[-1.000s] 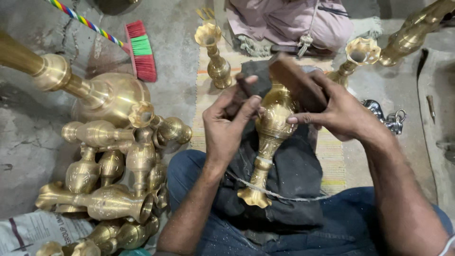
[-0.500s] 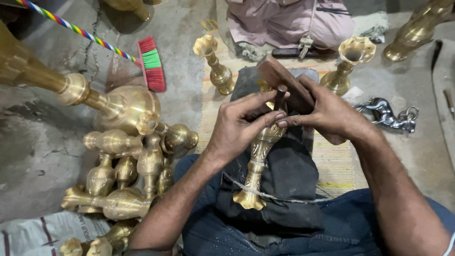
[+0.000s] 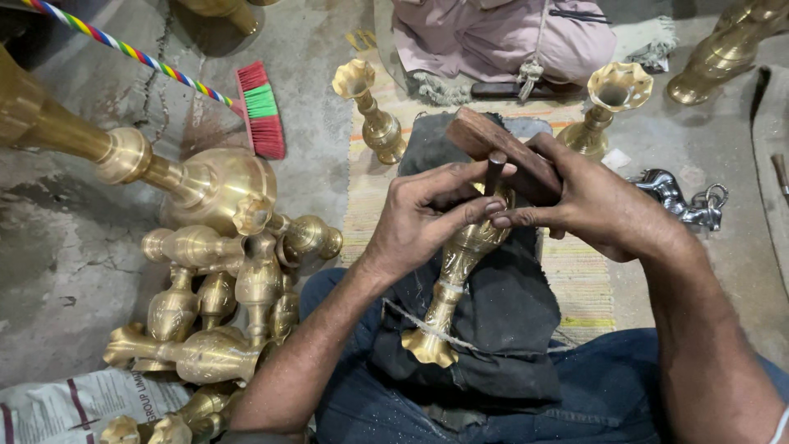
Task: The person sits on the floor holding an engraved brass vase against a sandbag on their lap. They position a chisel on the vase surface and repeatedly strike it with a wooden mallet, repositioning the chisel to work different spots on the decoration.
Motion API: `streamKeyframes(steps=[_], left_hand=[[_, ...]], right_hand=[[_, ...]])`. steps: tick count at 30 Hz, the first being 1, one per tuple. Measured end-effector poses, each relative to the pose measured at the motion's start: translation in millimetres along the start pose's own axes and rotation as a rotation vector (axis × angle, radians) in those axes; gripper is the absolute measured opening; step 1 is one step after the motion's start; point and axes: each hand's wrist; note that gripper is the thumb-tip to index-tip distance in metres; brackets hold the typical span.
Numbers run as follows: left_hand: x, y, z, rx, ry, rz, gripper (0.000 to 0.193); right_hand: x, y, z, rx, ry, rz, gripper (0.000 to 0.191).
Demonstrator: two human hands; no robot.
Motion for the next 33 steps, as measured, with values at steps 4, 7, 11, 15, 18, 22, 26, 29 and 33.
streamKeyframes(steps=[4,7,11,15,18,22,26,29,33], left_hand=[[1,-1,-2,-0.013,-0.031,0.025,0.041],[4,-1,-1,0.02,-0.123,0.054,0.042],[10,2,0,0.005,-0.189,0.036,0.038],[14,2,2,0.022,-0.247,-0.081,0.042],[12,1,2,-0.008,-0.247,0.181,0.041],[9,0,2,-0.012,-0.195,0.087,0.045],[8,1,1,-0.017,-0.201,0.123,0.039],[10,0,0,-0.027,-0.193,0.082,0.039],[14,0,-1,-0.002,-0.243,0.109,0.029]], right_hand=[[3,3,-4,0.057,0.273,0.134,0.061],[10,13,-10,0.373,0.488,-0.381,0.052],[12,22,-16,0.568,0.585,-0.501,0.038],[5,31,-20,0.649,0.697,-0.588,0.034],[-2,36,-20,0.704,0.845,-0.523,0.031],[-14,46,-22,0.65,0.322,-0.464,0.037],[-22,56,-22,0.602,0.834,-0.433,0.044],[-22,56,-20,0.547,0.74,-0.299,0.032],[-17,58,-20,0.603,0.791,-0.432,0.038]])
Point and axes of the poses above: each hand's wrist, its own y-axis away from the middle knuckle, its own z-axis out of the palm, x = y × z, and after that the axes turned 9 degrees about -z, right-handed
